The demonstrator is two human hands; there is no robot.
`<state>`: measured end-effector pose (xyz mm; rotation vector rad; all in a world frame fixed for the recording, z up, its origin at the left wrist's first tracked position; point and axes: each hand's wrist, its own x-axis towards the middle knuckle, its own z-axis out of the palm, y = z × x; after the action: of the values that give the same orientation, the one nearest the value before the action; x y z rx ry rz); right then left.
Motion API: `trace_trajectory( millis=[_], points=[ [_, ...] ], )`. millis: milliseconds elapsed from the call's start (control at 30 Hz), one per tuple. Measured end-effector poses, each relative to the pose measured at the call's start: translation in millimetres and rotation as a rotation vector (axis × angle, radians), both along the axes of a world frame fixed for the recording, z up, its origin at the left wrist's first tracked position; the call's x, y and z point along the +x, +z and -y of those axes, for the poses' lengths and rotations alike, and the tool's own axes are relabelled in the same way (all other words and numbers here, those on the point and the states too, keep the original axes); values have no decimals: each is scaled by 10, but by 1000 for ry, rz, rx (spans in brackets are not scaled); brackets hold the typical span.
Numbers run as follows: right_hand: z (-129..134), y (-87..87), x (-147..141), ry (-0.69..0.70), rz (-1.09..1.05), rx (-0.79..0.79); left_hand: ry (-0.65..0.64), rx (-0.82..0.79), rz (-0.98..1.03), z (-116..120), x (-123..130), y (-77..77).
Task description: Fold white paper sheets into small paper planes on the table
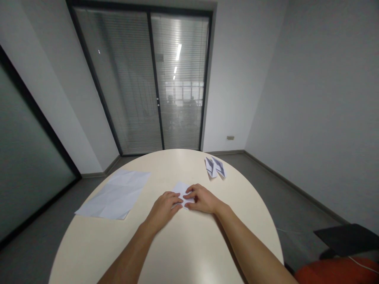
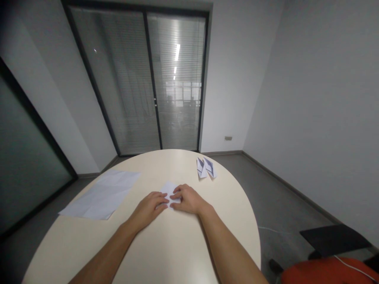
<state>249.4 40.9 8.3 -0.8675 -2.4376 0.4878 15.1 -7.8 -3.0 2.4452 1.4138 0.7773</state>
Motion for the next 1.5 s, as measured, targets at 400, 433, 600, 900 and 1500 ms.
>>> trace_trajectory(
  millis=[400, 433, 600, 900, 1500],
  points=[
    [10, 32, -7, 23, 15, -4, 49, -20, 31, 7, 34, 23],
    [10, 37, -8, 23, 18, -5, 51, -18, 38, 7, 34, 22],
    [10, 48, -13, 36, -3, -7, 56, -8, 46, 9, 26, 9],
    [-18, -1, -23, 12, -40, -27, 152, -24, 14, 8, 54, 42],
    [18, 93, -27, -95, -90, -176, 231, -65, -4, 40, 62, 134]
  ],
)
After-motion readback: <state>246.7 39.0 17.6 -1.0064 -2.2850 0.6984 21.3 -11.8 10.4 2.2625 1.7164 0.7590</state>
